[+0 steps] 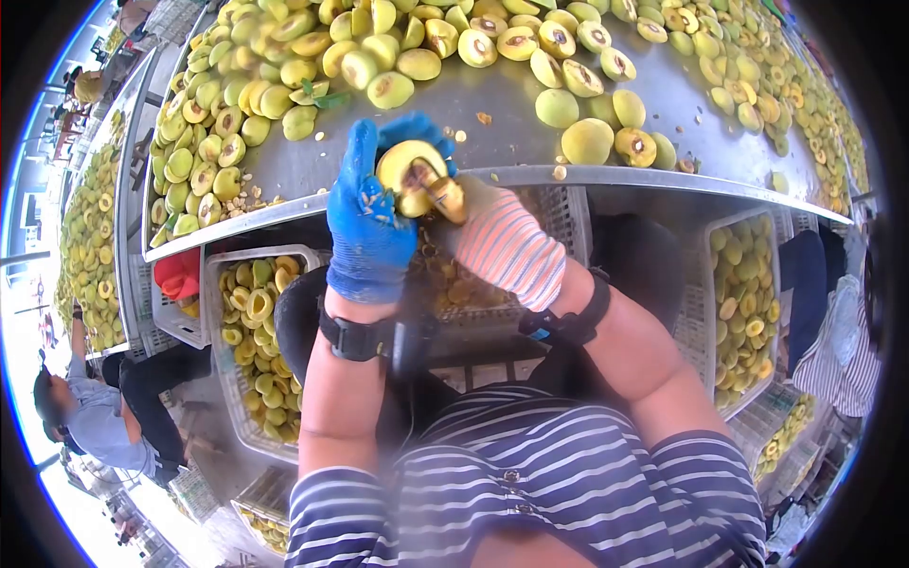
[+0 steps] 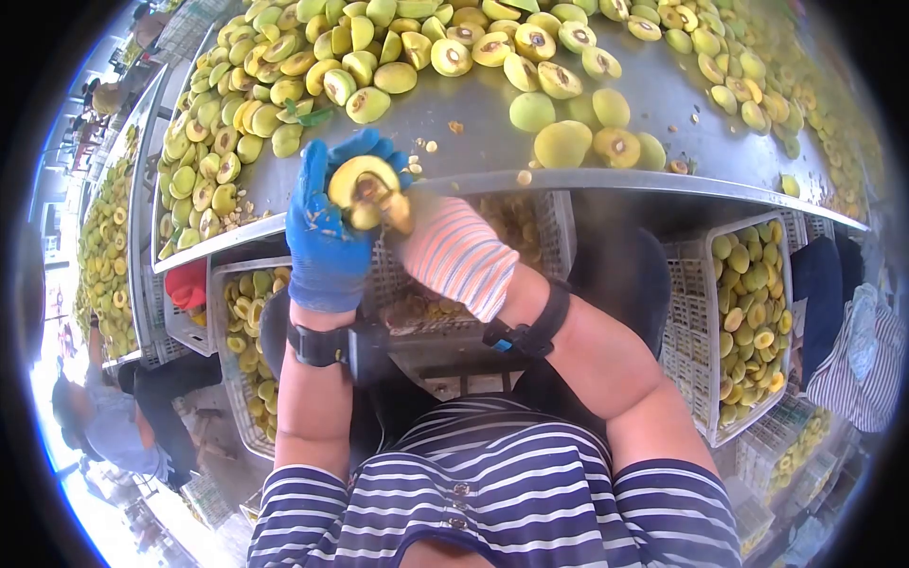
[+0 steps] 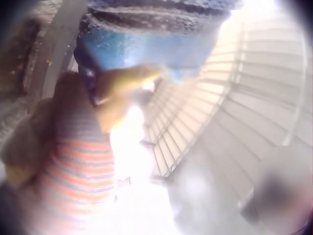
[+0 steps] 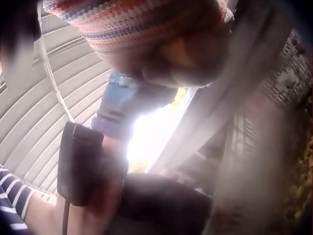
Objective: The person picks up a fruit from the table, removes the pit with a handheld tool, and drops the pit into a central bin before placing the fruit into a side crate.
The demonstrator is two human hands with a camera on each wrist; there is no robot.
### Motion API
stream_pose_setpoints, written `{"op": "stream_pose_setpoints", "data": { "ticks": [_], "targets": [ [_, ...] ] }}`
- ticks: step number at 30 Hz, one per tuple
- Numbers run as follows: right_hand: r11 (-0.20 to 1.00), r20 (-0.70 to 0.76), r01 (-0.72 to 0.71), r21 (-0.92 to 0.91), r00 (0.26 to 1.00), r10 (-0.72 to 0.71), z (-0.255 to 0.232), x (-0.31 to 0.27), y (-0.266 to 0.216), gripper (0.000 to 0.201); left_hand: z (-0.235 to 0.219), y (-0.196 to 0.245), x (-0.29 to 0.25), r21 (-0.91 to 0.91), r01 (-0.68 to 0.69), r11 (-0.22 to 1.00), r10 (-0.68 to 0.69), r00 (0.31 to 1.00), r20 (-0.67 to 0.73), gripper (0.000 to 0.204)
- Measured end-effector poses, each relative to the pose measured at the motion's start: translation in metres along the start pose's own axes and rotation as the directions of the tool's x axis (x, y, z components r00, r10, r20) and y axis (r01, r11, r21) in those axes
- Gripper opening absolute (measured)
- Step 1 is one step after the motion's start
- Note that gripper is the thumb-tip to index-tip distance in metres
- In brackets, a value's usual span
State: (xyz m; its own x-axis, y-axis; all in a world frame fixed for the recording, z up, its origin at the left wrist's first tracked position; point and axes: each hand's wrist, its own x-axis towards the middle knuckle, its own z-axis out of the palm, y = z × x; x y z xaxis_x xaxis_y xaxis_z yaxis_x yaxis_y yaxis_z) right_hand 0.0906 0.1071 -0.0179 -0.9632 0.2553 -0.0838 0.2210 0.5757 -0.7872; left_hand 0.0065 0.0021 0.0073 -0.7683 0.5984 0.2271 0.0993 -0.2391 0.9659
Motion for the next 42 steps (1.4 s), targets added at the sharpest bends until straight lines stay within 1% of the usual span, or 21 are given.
{"op": "stream_pose_setpoints", "data": {
  "ticks": [1,4,5,6,9,12,13,15,16,17,20,22,24,25,26,27,29,31,34,37,42],
  "targets": [
    [0.998,-0.011,-0.017,-0.059,1.0,0.016,-0.006,-0.003,0.001,0.026,-0.004,0.0,0.002,0.257,-0.14,0.956,0.124,0.989,0.076,0.029],
    [0.983,-0.085,-0.035,-0.182,0.996,0.019,-0.026,-0.017,0.0,0.023,-0.011,-0.004,0.003,0.03,0.016,0.999,-0.02,0.988,0.152,0.033],
    [0.982,-0.13,-0.013,-0.188,0.991,-0.012,-0.027,-0.023,0.001,0.023,-0.01,-0.003,0.004,-0.323,0.214,0.922,-0.176,0.974,0.142,0.032],
    [0.981,-0.175,0.006,-0.193,0.984,-0.041,-0.028,-0.027,0.0,0.023,-0.009,-0.002,0.004,-0.627,0.367,0.688,-0.321,0.928,0.191,0.032],
    [0.991,-0.265,0.132,-0.025,0.955,-0.134,-0.033,-0.03,-0.009,0.03,-0.005,-0.004,0.001,-0.454,0.298,0.84,-0.281,0.954,0.105,0.031],
    [0.957,-0.28,0.048,0.286,0.959,0.035,-0.043,-0.028,-0.019,0.038,0.004,-0.009,-0.003,-0.282,0.319,0.905,-0.311,0.948,0.072,0.03],
    [0.941,-0.417,0.325,0.091,0.871,-0.26,-0.038,-0.026,-0.015,0.041,0.006,-0.014,-0.005,-0.221,0.276,0.935,-0.263,0.961,0.086,0.03],
    [0.971,-0.295,0.098,0.22,0.955,-0.029,-0.041,-0.025,-0.017,0.04,0.008,-0.024,-0.01,-0.096,0.179,0.979,-0.167,0.979,0.119,0.03],
    [0.962,-0.219,-0.021,0.272,0.972,0.083,-0.042,-0.024,-0.017,0.04,0.01,-0.025,-0.011,-0.118,0.238,0.964,-0.226,0.968,0.106,0.03],
    [0.94,-0.253,0.015,0.342,0.964,0.076,-0.038,-0.022,-0.013,0.033,0.012,-0.023,-0.012,-0.141,0.293,0.946,-0.282,0.955,0.094,0.03],
    [0.946,-0.22,-0.047,0.32,0.968,0.123,-0.038,-0.022,-0.012,0.032,0.018,-0.016,-0.017,-0.124,0.392,0.911,-0.39,0.92,0.04,0.029],
    [0.977,-0.245,-0.033,0.211,0.966,0.085,-0.034,-0.019,-0.003,0.03,0.021,-0.018,-0.018,-0.11,0.364,0.925,-0.365,0.931,0.005,0.027],
    [0.994,-0.249,-0.012,0.106,0.968,0.038,-0.035,-0.017,0.002,0.028,0.023,-0.021,-0.017,-0.117,0.258,0.959,-0.262,0.965,-0.023,0.024],
    [1.0,-0.204,-0.01,0.012,0.979,0.012,-0.041,-0.02,0.0,0.027,0.02,-0.016,-0.014,0.15,0.097,0.984,-0.104,0.994,0.036,0.024],
    [0.997,-0.159,0.001,-0.082,0.987,-0.014,-0.047,-0.024,-0.003,0.026,0.013,-0.007,-0.01,0.394,-0.09,0.915,0.041,0.991,0.129,0.024],
    [0.996,-0.162,0.019,-0.092,0.986,-0.034,-0.048,-0.03,-0.001,0.026,0.008,0.001,-0.006,0.595,-0.274,0.755,0.154,0.957,0.246,0.025],
    [0.988,-0.223,0.095,-0.12,0.967,-0.12,-0.044,-0.036,0.007,0.025,0.001,0.006,-0.002,0.494,-0.233,0.838,0.133,0.964,0.229,0.026],
    [0.968,-0.127,0.056,-0.243,0.988,-0.089,-0.041,-0.038,0.0,0.027,-0.001,0.002,-0.004,0.373,-0.138,0.918,0.073,0.98,0.183,0.025],
    [0.945,-0.092,0.024,-0.326,0.994,-0.057,-0.037,-0.037,-0.003,0.027,-0.008,-0.01,-0.003,0.545,-0.273,0.793,0.159,0.956,0.247,0.023],
    [0.932,-0.082,0.012,-0.362,0.996,-0.044,-0.036,-0.036,-0.005,0.025,0.0,0.001,-0.003,0.348,-0.137,0.927,0.058,0.972,0.228,0.022],
    [0.906,-0.054,0.005,-0.424,0.998,-0.031,-0.033,-0.035,-0.006,0.024,-0.004,0.005,-0.005,0.405,-0.163,0.9,0.058,0.964,0.259,0.021]
  ]
}}
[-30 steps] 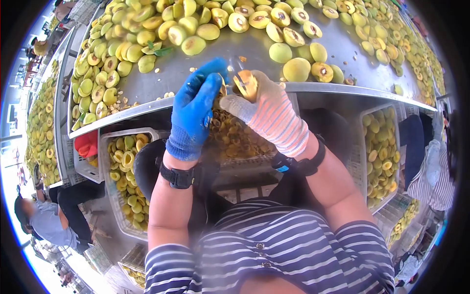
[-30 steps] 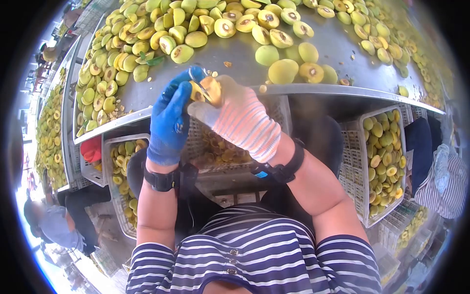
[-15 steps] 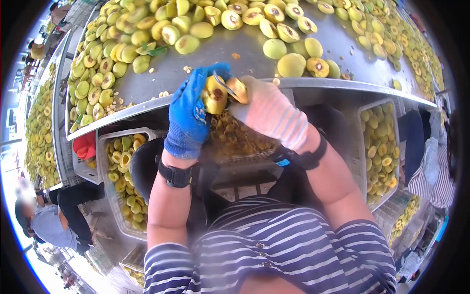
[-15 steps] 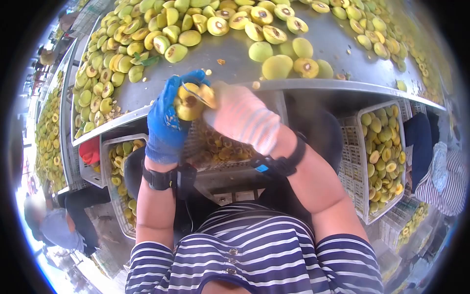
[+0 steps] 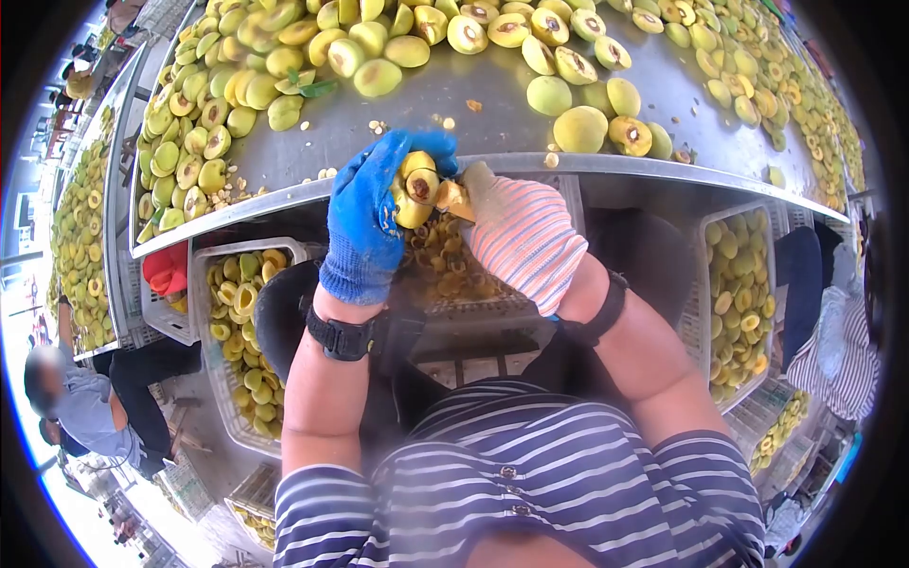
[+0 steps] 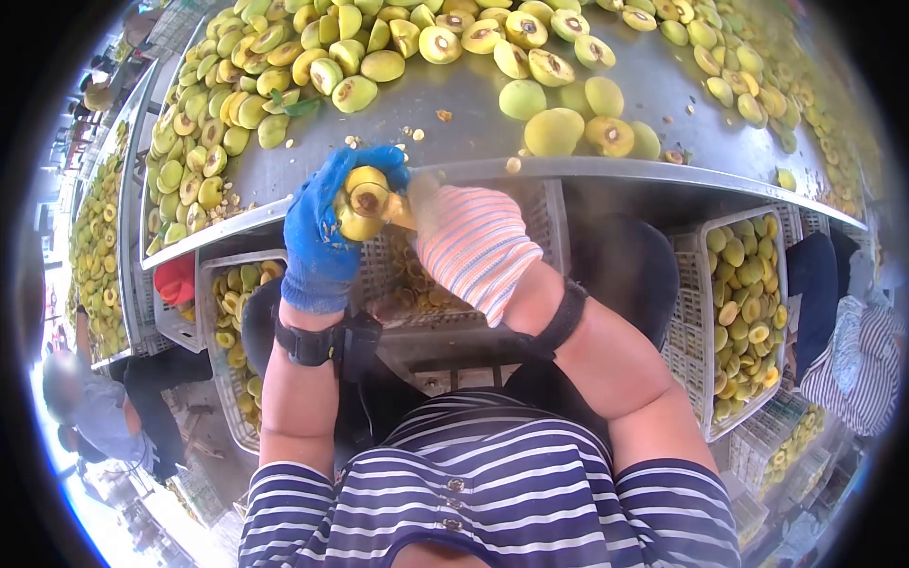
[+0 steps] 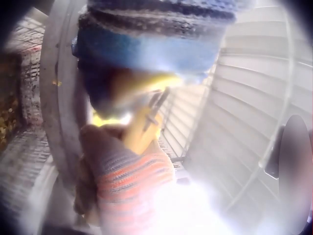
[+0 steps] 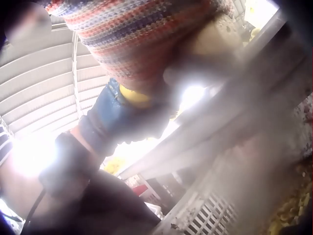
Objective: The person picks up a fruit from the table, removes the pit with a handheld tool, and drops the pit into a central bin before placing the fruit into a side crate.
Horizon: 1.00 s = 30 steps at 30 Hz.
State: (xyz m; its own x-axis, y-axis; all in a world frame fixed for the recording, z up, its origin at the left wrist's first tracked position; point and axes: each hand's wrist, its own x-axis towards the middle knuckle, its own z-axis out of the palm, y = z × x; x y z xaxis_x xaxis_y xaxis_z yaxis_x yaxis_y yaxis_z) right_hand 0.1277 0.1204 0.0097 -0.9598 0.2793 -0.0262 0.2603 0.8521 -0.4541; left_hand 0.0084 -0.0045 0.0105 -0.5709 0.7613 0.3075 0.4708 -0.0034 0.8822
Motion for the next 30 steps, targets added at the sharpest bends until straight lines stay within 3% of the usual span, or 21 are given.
{"op": "stream_pose_setpoints", "data": {
  "ticks": [3,7,10,12,13,15,16,17,18,19,20,22,23,25,28,30],
  "targets": [
    [0.983,0.01,-0.02,0.181,1.0,0.018,0.016,0.003,-0.003,0.031,0.002,-0.007,-0.002,-0.054,-0.033,0.998,0.031,0.999,-0.033,0.021],
    [0.992,0.104,-0.107,0.071,0.99,0.099,0.004,0.002,-0.01,0.021,0.002,-0.012,-0.004,-0.123,-0.084,0.989,0.081,0.996,-0.037,0.023],
    [0.992,0.167,-0.115,0.058,0.981,0.104,0.003,0.004,-0.006,0.021,-0.017,-0.02,0.003,-0.048,-0.083,0.995,0.093,0.963,0.252,0.026],
    [0.983,0.228,-0.131,0.13,0.969,0.099,0.0,0.005,-0.005,0.022,-0.013,-0.02,-0.001,-0.144,0.041,0.989,-0.024,0.993,0.117,0.028],
    [0.968,0.17,-0.137,0.212,0.98,0.101,0.001,0.005,-0.001,0.022,-0.007,-0.016,0.0,-0.22,0.063,0.973,-0.057,0.998,0.036,0.029],
    [0.919,0.036,-0.122,0.374,0.993,0.117,0.009,0.009,0.008,0.023,0.012,0.001,0.004,-0.392,0.038,0.919,-0.101,0.985,-0.142,0.032],
    [0.886,0.038,-0.055,0.46,0.998,0.042,0.02,0.007,0.009,0.023,0.021,0.008,0.005,-0.481,-0.002,0.877,-0.128,0.963,-0.237,0.034],
    [0.841,0.034,0.011,0.542,0.999,-0.035,0.035,0.004,0.006,0.022,0.029,-0.009,-0.003,-0.394,-0.037,0.918,-0.069,0.965,-0.253,0.036],
    [0.782,0.026,0.073,0.619,0.993,-0.113,0.043,0.002,0.003,0.022,0.022,-0.009,0.0,-0.454,0.083,0.887,-0.168,0.974,-0.15,0.036],
    [0.623,0.533,-0.429,0.654,0.846,0.023,-0.013,0.004,-0.014,0.017,0.01,-0.009,0.007,-0.499,0.209,0.841,-0.265,0.963,-0.043,0.037],
    [0.574,0.57,-0.482,0.661,0.821,0.033,-0.016,0.003,-0.016,0.016,0.004,-0.009,0.009,-0.53,0.337,0.778,-0.356,0.932,0.07,0.038],
    [0.485,0.623,-0.565,0.667,0.781,0.053,-0.023,0.007,-0.015,0.016,0.012,-0.003,0.011,-0.524,0.151,0.838,-0.246,0.962,-0.116,0.041],
    [0.4,0.648,-0.601,0.692,0.762,0.024,-0.019,0.006,-0.012,0.017,0.015,0.004,0.007,-0.553,0.15,0.82,-0.283,0.945,-0.162,0.041],
    [0.365,0.651,-0.601,0.711,0.758,-0.021,-0.017,0.001,-0.014,0.018,0.019,0.006,0.0,-0.649,0.176,0.74,-0.386,0.902,-0.195,0.042],
    [0.381,0.678,-0.612,0.693,0.733,-0.054,-0.006,-0.002,-0.01,0.02,-0.002,-0.001,0.01,-0.589,0.372,0.718,-0.367,0.921,0.134,0.044],
    [0.404,0.681,-0.602,0.689,0.728,-0.076,-0.001,-0.002,-0.008,0.022,-0.005,0.003,0.016,-0.52,0.403,0.753,-0.33,0.915,0.231,0.046]
  ]
}}
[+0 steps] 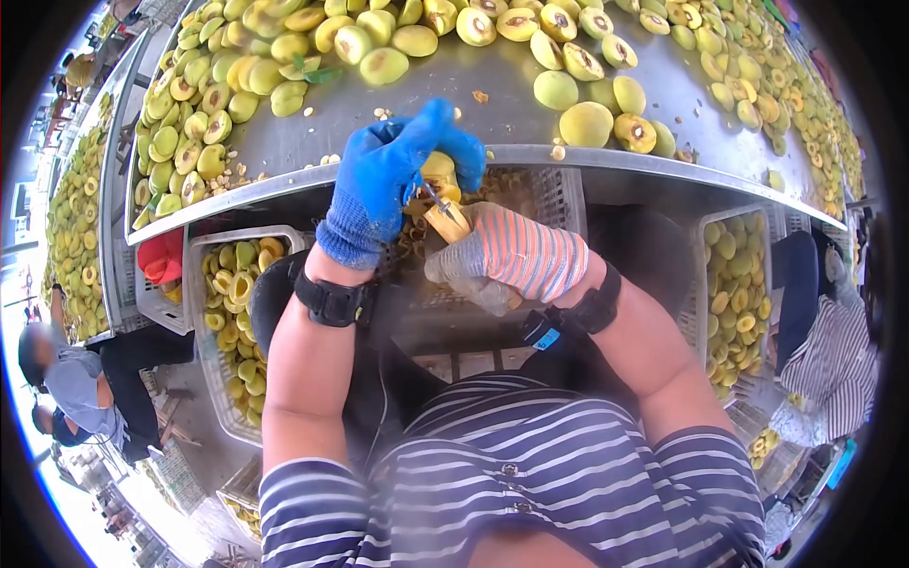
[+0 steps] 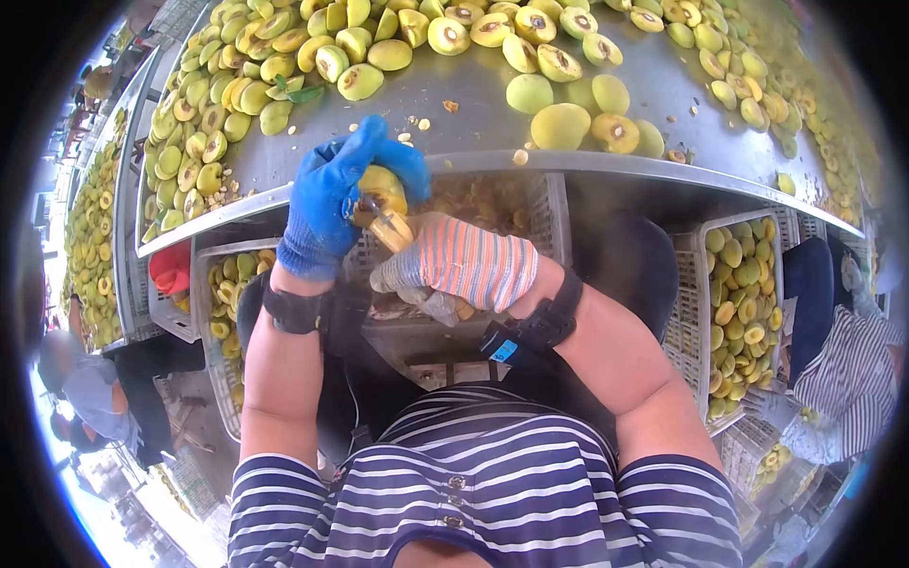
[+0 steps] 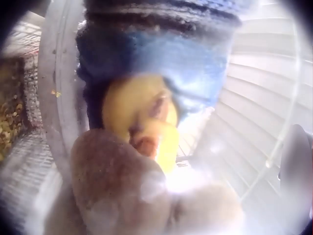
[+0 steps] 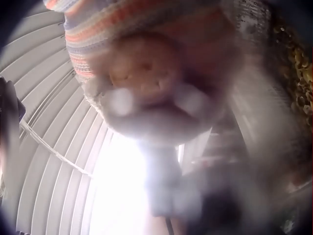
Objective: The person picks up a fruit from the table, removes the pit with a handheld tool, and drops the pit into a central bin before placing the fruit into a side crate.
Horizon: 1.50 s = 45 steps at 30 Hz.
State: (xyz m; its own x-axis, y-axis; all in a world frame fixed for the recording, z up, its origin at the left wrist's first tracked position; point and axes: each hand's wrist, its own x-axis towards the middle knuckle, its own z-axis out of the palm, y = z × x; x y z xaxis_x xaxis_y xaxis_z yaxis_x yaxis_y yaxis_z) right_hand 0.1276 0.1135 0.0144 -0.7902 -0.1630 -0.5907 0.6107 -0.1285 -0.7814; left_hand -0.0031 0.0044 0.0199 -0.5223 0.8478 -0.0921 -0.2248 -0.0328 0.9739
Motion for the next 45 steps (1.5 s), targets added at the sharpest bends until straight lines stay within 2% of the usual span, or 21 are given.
{"op": "stream_pose_setpoints", "data": {
  "ticks": [5,8,11,14,15,19,21,22,23,24,26,28,30,32,34,36,37,40,41,43,45],
  "targets": [
    [0.993,0.15,0.061,0.103,0.986,-0.077,-0.003,-0.001,0.009,0.024,-0.003,0.006,0.0,0.08,0.063,0.995,-0.076,0.984,0.161,0.045],
    [0.968,0.283,-0.02,0.249,0.958,-0.053,-0.009,-0.005,0.01,0.019,-0.009,-0.011,-0.002,-0.089,-0.08,0.993,0.095,0.977,0.191,0.05],
    [0.989,0.381,0.017,0.148,0.922,-0.072,-0.02,-0.018,0.004,0.021,0.0,-0.005,-0.019,-0.226,-0.189,0.955,0.174,0.981,-0.087,0.055],
    [0.812,0.09,0.235,-0.535,0.971,-0.222,-0.007,-0.011,0.016,0.029,-0.033,-0.003,-0.035,-0.437,-0.129,0.89,0.057,0.983,-0.174,0.054],
    [0.711,0.059,0.164,-0.684,0.984,-0.17,-0.005,-0.008,0.018,0.028,-0.048,0.004,-0.047,-0.495,-0.106,0.862,0.032,0.987,-0.155,0.055],
    [0.294,-0.165,-0.126,-0.947,0.98,-0.11,-0.009,-0.001,0.041,0.026,-0.086,0.031,-0.14,-0.028,-0.309,0.951,0.247,0.809,-0.533,0.045],
    [0.238,-0.229,-0.185,-0.954,0.958,-0.172,-0.008,-0.004,0.041,0.028,-0.134,0.02,-0.183,0.269,0.033,0.963,0.177,0.676,-0.716,0.031],
    [0.183,-0.189,-0.163,-0.969,0.973,-0.131,-0.006,-0.006,0.04,0.028,-0.147,0.014,-0.201,0.382,0.484,0.787,0.047,0.571,-0.82,0.03],
    [0.13,-0.153,-0.141,-0.981,0.984,-0.088,-0.005,-0.006,0.038,0.028,-0.14,0.015,-0.208,0.616,0.636,0.465,0.152,0.628,-0.764,0.031],
    [0.075,-0.119,-0.116,-0.99,0.992,-0.048,-0.006,-0.005,0.037,0.028,-0.14,0.015,-0.201,0.775,0.544,0.321,0.384,0.673,-0.631,0.035],
    [0.117,-0.141,-0.127,-0.985,0.982,-0.127,-0.008,-0.005,0.041,0.024,-0.144,0.016,-0.173,0.722,0.286,0.63,0.376,0.701,-0.606,0.037],
    [0.06,-0.154,-0.151,-0.987,0.986,-0.061,-0.012,-0.006,0.034,0.02,-0.103,0.047,-0.116,0.503,0.251,0.827,0.147,0.767,-0.624,0.037],
    [0.134,-0.163,-0.138,-0.981,0.966,-0.2,-0.014,-0.018,0.036,0.016,-0.088,0.051,-0.046,0.751,0.157,0.641,0.228,0.896,-0.382,0.042],
    [0.177,-0.178,-0.145,-0.974,0.965,-0.193,-0.021,-0.027,0.031,0.015,-0.051,0.067,0.014,0.749,0.291,0.595,-0.027,0.939,-0.344,0.054],
    [0.265,-0.167,-0.1,-0.959,0.956,-0.242,-0.027,-0.036,0.025,0.014,-0.065,0.031,0.08,0.969,0.154,0.193,0.101,0.979,-0.176,0.066],
    [0.323,-0.168,-0.07,-0.944,0.943,-0.287,-0.032,-0.038,0.025,0.014,-0.076,-0.006,0.12,0.997,-0.005,-0.08,0.246,0.969,0.025,0.068],
    [0.34,-0.175,-0.063,-0.938,0.935,-0.309,-0.033,-0.038,0.025,0.015,-0.071,-0.012,0.125,0.993,0.047,-0.106,0.204,0.979,-0.025,0.068],
    [0.423,-0.189,-0.015,-0.906,0.909,-0.372,-0.036,-0.038,0.026,0.02,-0.069,0.008,0.138,0.994,0.108,-0.021,-0.14,0.984,-0.11,0.061],
    [0.464,-0.201,0.01,-0.886,0.893,-0.403,-0.036,-0.04,0.022,0.021,-0.08,-0.001,0.134,0.998,0.063,-0.012,-0.017,0.998,-0.064,0.048],
    [0.578,-0.276,0.051,-0.815,0.842,-0.464,-0.034,-0.04,0.018,0.029,-0.086,0.013,0.11,0.702,0.231,0.673,-0.198,0.972,-0.13,0.048],
    [0.665,-0.331,0.147,-0.732,0.777,-0.536,-0.031,-0.037,0.015,0.031,-0.084,0.016,0.071,0.099,0.24,0.966,-0.227,0.966,-0.127,0.036]
  ]
}}
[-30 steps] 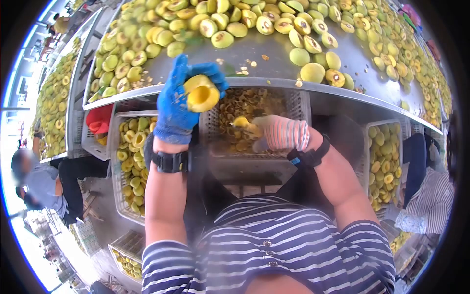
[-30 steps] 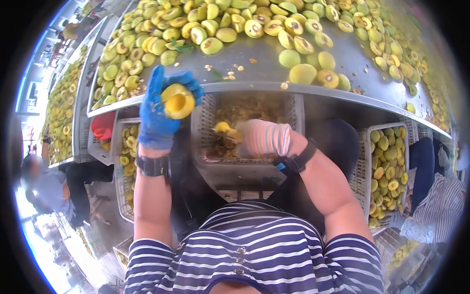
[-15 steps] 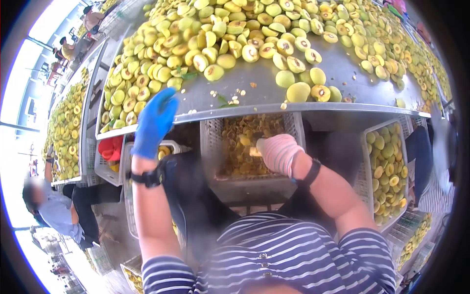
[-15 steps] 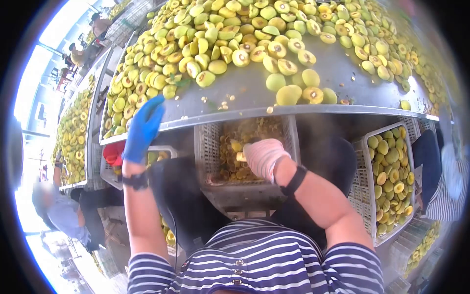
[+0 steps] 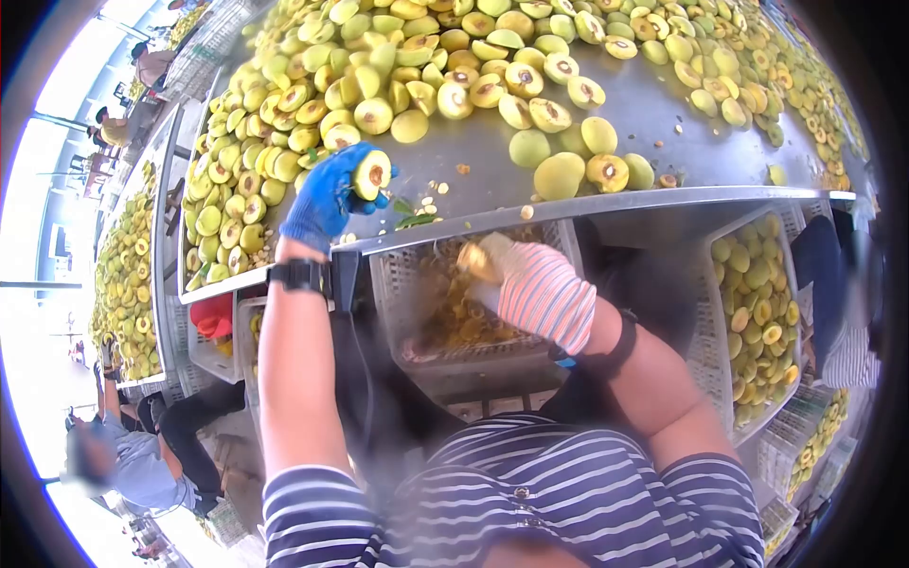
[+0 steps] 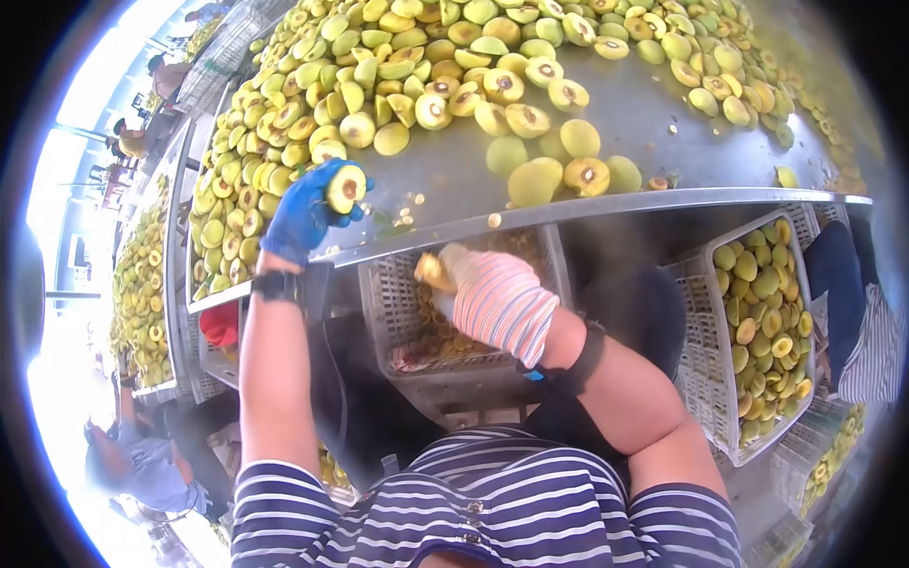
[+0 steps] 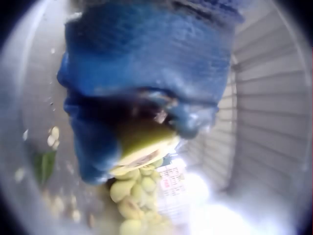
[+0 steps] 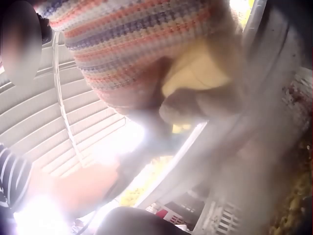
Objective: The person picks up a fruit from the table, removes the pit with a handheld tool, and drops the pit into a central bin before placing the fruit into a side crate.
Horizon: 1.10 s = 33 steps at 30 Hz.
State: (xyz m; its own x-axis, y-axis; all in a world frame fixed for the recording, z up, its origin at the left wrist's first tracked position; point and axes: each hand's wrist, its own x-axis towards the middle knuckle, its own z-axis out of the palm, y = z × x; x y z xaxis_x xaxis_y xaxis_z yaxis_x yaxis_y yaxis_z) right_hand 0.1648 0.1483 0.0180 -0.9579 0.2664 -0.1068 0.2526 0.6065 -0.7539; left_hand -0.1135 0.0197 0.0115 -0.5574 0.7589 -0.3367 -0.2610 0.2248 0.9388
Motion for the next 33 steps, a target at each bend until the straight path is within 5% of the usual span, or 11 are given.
{"op": "stream_pose_setpoints", "data": {
  "ticks": [2,3,6,11,16,18,20,25,27,30,33],
  "targets": [
    [0.994,-0.041,-0.029,0.105,0.999,0.033,0.004,0.005,-0.007,0.034,0.023,0.003,-0.045,0.4,-0.376,0.836,0.363,0.925,0.111,0.029],
    [0.993,-0.065,-0.004,0.12,0.998,0.012,0.008,0.008,-0.012,0.034,0.031,-0.005,-0.058,0.547,-0.583,0.6,0.556,0.796,0.239,0.033],
    [0.992,-0.122,0.035,0.118,0.992,-0.021,0.021,0.016,-0.023,0.034,0.052,-0.035,-0.074,0.341,-0.616,0.71,0.651,0.759,0.015,0.032],
    [0.999,-0.095,-0.022,-0.024,0.995,0.019,0.033,0.03,-0.024,0.028,0.078,-0.018,-0.099,0.417,-0.473,0.776,0.516,0.856,0.011,0.025],
    [0.992,-0.011,-0.081,-0.098,0.997,0.081,0.04,0.035,-0.022,0.029,0.076,-0.027,-0.088,0.607,-0.505,0.614,0.632,0.775,0.006,0.025],
    [0.99,0.056,-0.091,-0.104,0.994,0.098,0.044,0.035,-0.022,0.035,0.073,-0.035,-0.084,0.33,-0.371,0.868,0.423,0.901,-0.098,0.026],
    [0.994,0.064,-0.099,-0.041,0.993,0.102,0.051,0.037,-0.018,0.034,0.066,-0.039,-0.081,0.343,-0.363,0.866,0.409,0.91,-0.07,0.024],
    [0.98,0.143,-0.14,0.142,0.982,0.12,0.042,0.046,-0.029,0.028,0.067,-0.039,-0.07,0.667,-0.601,0.441,0.788,0.615,0.034,0.025],
    [0.917,0.187,-0.136,0.375,0.98,0.069,0.052,0.048,-0.025,0.027,0.089,-0.039,-0.075,0.314,-0.649,0.693,0.718,0.663,-0.212,0.031],
    [0.861,0.232,-0.158,0.483,0.972,0.049,0.06,0.037,-0.028,0.021,0.091,-0.037,-0.083,-0.215,-0.446,0.869,0.39,0.884,-0.256,0.043],
    [0.746,0.53,-0.5,0.44,0.815,0.233,0.02,0.035,-0.055,0.02,0.085,-0.03,-0.075,-0.125,-0.382,0.916,0.358,0.917,-0.175,0.041]
  ]
}}
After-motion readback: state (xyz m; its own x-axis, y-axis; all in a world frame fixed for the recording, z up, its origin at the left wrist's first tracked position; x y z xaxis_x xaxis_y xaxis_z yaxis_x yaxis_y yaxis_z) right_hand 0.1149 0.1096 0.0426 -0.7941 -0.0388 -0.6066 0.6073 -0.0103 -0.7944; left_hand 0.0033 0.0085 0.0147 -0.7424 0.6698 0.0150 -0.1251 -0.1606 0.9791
